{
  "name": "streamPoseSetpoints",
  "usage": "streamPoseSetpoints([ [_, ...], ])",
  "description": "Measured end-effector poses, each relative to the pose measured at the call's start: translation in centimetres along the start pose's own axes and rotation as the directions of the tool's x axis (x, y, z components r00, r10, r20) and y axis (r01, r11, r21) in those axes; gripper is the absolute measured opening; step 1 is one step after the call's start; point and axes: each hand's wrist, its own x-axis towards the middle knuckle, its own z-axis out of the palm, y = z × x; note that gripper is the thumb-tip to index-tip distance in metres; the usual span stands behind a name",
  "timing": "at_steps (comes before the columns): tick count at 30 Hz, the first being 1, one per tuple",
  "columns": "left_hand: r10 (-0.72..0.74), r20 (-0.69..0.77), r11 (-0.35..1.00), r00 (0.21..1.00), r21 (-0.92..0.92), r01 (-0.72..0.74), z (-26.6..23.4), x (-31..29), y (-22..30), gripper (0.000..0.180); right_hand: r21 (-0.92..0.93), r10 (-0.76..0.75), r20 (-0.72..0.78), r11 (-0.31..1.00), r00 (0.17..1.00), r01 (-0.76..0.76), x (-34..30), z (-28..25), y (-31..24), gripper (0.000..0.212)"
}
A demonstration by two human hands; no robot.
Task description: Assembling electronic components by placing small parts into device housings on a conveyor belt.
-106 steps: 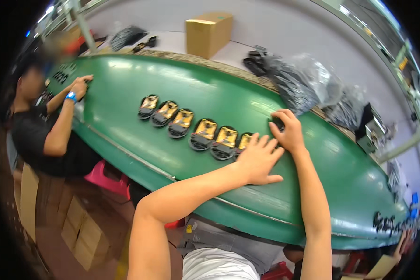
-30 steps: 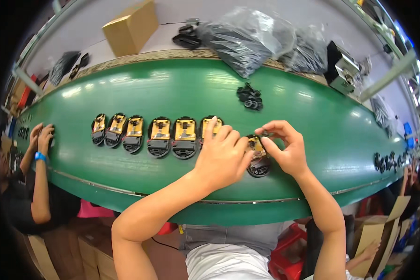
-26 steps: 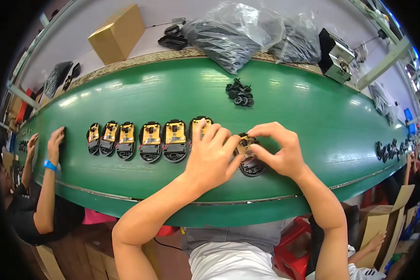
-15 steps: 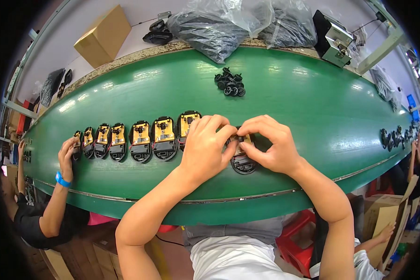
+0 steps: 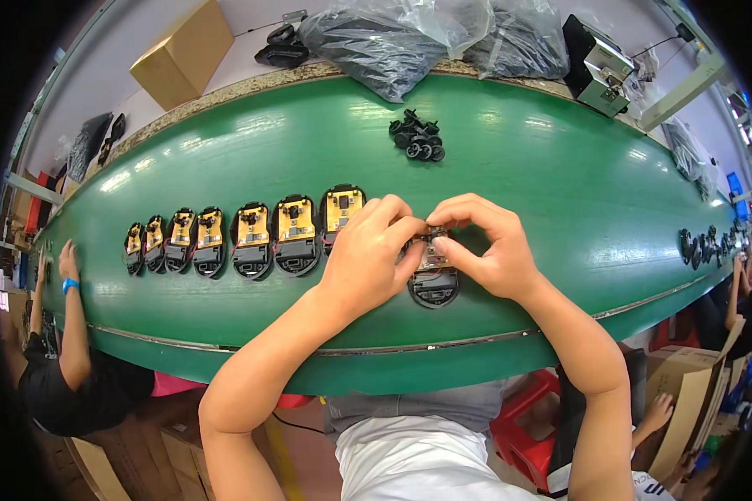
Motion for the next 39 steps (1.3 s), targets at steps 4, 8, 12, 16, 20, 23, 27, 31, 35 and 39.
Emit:
streamPoseSetpoints([
  [4, 0.000, -0.031, 1.000, 1.000, 0.000, 0.000, 0.0, -0.3, 0.2, 0.024, -0.018, -0.017, -0.011, 1.000, 1.000, 0.017, 0.1, 0.3, -0.3, 0.023],
  [8, -0.011, -0.062, 1.000, 0.998, -0.018, 0.010, 0.1, -0.3, 0.4, 0.024, -0.138, -0.080, -0.030, 0.988, 0.996, 0.075, 0.2, -0.2, -0.3, 0.022],
  [12, -0.002, -0.037, 1.000, 0.999, -0.016, 0.001, -0.3, -0.6, 0.4, 0.022, -0.073, -0.036, -0.004, 0.997, 0.999, 0.036, 0.0, -0.3, -0.3, 0.024],
  [16, 0.029, -0.062, 0.999, 0.998, -0.014, -0.030, -0.2, -0.5, 0.3, 0.022, -0.195, -0.084, 0.035, 0.977, 0.996, 0.089, -0.1, 0.1, -1.2, 0.025],
  [20, 0.028, -0.058, 0.999, 0.998, -0.028, -0.029, -0.2, -0.4, 0.2, 0.021, -0.214, -0.051, 0.062, 0.975, 0.997, 0.063, 0.1, -0.2, -1.2, 0.022],
  [23, 0.011, -0.056, 0.999, 0.998, -0.029, -0.013, 0.2, -0.2, 0.2, 0.019, -0.211, 0.002, 0.066, 0.977, 0.998, 0.012, 0.3, -0.4, -1.0, 0.021],
  [27, -0.011, -0.035, 1.000, 0.999, -0.021, 0.011, 0.3, 0.0, -0.1, 0.018, -0.225, 0.078, 0.066, 0.972, 0.995, -0.062, 0.5, -0.4, -1.1, 0.022],
  [31, 0.019, -0.038, 0.999, 0.999, -0.031, -0.020, 0.1, 0.0, -0.5, 0.018, -0.311, 0.009, 0.046, 0.950, 0.999, 0.006, 0.4, 0.0, -0.8, 0.021],
  [35, -0.011, -0.013, 0.997, 1.000, -0.077, 0.010, 0.0, -0.5, -0.7, 0.016, -0.395, -0.036, 0.055, 0.917, 0.998, 0.055, 0.6, 0.1, -1.4, 0.015],
  [39, -0.008, -0.060, 0.996, 0.998, -0.090, 0.002, 0.7, -0.5, -0.5, 0.015, -0.341, 0.021, 0.065, 0.940, 0.998, 0.002, 0.6, -0.3, -1.3, 0.016],
])
